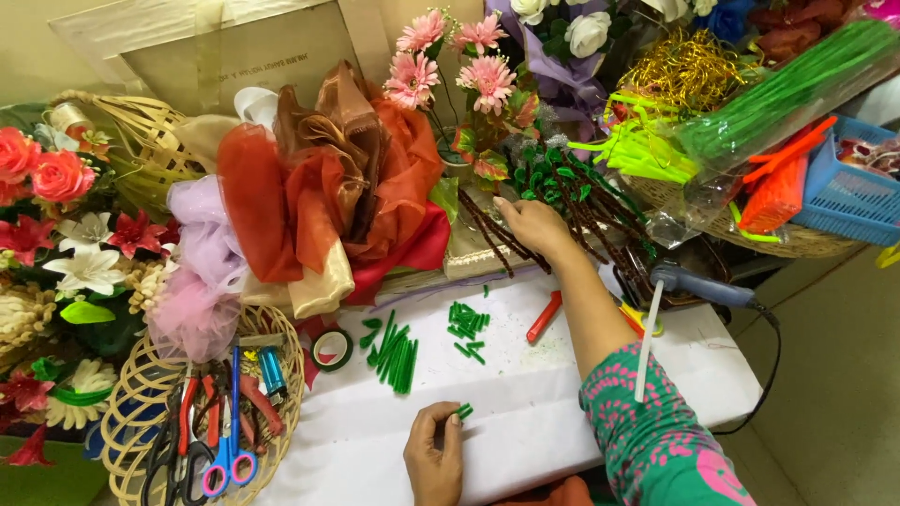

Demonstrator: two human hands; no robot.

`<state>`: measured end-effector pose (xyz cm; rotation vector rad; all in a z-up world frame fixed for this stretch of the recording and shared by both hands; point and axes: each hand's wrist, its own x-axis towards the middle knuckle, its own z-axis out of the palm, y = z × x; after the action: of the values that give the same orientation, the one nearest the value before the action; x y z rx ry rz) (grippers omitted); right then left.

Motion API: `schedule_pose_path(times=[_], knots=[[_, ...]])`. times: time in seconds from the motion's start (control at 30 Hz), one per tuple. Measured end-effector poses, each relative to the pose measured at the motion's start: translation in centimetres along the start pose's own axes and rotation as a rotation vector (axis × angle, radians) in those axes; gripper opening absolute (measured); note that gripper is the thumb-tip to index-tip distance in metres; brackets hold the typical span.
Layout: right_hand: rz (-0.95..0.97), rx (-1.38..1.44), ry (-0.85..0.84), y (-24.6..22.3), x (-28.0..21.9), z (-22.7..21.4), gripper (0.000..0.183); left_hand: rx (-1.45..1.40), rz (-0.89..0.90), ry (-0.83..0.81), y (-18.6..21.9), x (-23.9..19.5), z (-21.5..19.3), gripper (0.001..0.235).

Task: The person uses red-handled shears to cut green plastic floral stems into short segments on a white table. They gather the cut pieces, briefly handle a brown twisted stem, and continue cutting and arranging the green segments.

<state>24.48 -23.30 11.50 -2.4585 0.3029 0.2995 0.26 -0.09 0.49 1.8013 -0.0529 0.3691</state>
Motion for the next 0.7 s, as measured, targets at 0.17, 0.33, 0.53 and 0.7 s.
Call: schedule_pose_path(times=[0.17, 0.33, 0.53, 0.7], knots=[[-0.106, 0.039, 0.351, 1.1, -0.4, 0.3, 0.052, -0.007, 0.037, 0.0, 0.2, 0.1, 0.0, 0.015], [-0.222, 0.015, 0.514, 3.9, 0.7, -0.2, 0.034, 0.015, -0.023, -0.011, 0.1, -0.1, -0.1, 0.015], [-0.149, 0.135, 0.364, 3.9, -1.3, -1.9, 0.046, 0.017, -0.027, -0.008, -0.1, -0.1, 0.0, 0.015], [-0.105, 0.174, 0.221, 1.2, -3.8, -2.1, 0.062, 0.016, -0.034, -0.011, -0.1, -0.1, 0.0, 0.015]])
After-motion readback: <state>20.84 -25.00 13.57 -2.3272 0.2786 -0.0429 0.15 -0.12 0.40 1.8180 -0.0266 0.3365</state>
